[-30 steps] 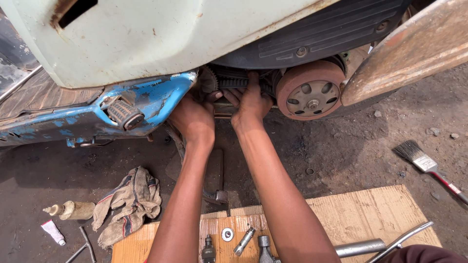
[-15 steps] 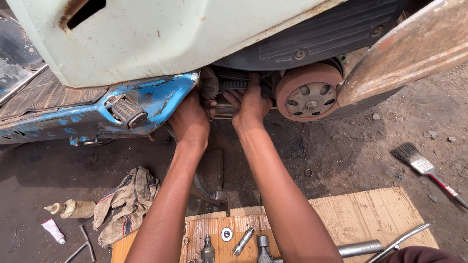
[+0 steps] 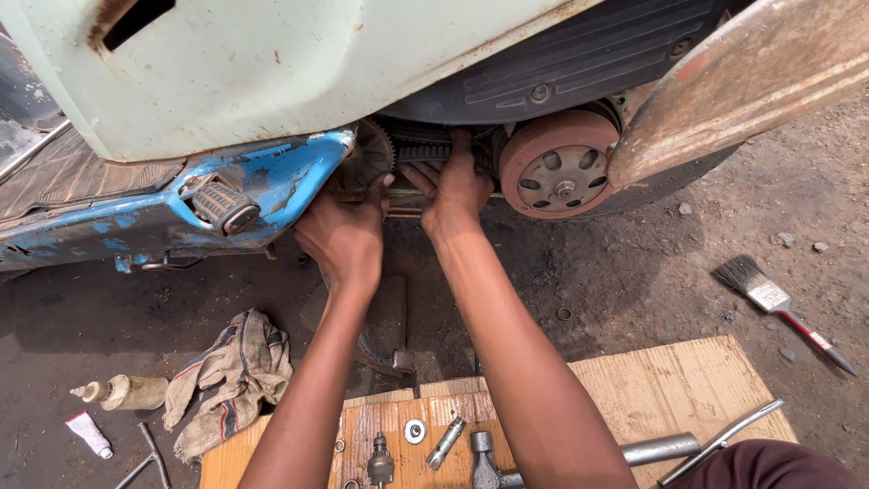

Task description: Repairing or assembling components within a scooter engine's transmission or drive assembly.

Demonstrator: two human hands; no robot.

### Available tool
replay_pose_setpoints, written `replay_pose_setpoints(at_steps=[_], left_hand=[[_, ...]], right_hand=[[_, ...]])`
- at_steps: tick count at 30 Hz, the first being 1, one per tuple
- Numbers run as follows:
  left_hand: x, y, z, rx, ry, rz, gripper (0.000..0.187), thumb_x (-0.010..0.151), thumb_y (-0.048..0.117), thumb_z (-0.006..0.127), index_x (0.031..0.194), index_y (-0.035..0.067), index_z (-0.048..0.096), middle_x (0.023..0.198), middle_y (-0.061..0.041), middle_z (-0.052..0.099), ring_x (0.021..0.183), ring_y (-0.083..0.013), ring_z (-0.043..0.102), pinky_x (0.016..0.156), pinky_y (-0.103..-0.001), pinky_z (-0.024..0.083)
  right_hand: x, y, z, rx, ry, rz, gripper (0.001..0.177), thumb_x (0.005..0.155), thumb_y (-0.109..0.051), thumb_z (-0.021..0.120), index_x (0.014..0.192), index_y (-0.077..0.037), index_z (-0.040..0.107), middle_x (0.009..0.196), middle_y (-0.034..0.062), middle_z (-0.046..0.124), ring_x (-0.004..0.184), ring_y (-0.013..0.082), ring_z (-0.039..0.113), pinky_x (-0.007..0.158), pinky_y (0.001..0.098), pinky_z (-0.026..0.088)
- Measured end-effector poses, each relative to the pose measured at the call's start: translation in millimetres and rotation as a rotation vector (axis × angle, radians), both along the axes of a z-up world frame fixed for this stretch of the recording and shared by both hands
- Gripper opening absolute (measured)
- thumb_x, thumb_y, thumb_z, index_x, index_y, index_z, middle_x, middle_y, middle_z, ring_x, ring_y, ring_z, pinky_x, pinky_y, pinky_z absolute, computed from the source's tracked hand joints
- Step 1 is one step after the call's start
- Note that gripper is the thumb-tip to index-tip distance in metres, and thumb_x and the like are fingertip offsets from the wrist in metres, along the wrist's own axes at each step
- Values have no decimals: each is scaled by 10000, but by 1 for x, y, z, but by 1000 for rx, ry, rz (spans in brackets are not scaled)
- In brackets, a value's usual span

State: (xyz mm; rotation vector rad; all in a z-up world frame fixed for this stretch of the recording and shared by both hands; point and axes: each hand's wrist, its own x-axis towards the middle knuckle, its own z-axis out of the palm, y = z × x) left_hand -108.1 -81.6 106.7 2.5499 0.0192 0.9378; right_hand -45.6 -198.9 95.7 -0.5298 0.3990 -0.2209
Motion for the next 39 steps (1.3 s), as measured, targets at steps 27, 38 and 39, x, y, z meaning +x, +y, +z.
replay_pose_setpoints(at_steps=[27, 38, 39], left_hand=[[25, -16, 0, -305, -65, 81, 614, 718, 384, 958, 1060, -36, 669, 979, -202, 714, 976, -392, 661, 899, -524, 463], [12, 2, 10, 165, 100, -12, 663, 796, 198, 835, 1396, 42, 601, 1192, -202, 682, 1110, -408, 622, 921, -518, 486], [13, 2, 10, 165, 100, -13, 663, 796, 198, 835, 1396, 42, 601, 1192, -202, 682, 1110, -408, 622, 921, -518, 486]], right_hand=[[-1, 3, 2, -18, -5, 42, 488, 983, -388, 598, 1119, 80, 586, 921, 193, 709, 785, 288, 770, 707, 386, 643], [-5, 10, 20, -31, 115, 56, 685, 946, -545, 509, 1247, 69, 487, 1040, 232, 625, 886, 309, 732, 753, 424, 682], [-3, 11, 18, -31, 114, 55, 685, 946, -545, 509, 1247, 69, 487, 1040, 232, 625, 886, 309, 732, 753, 424, 682]])
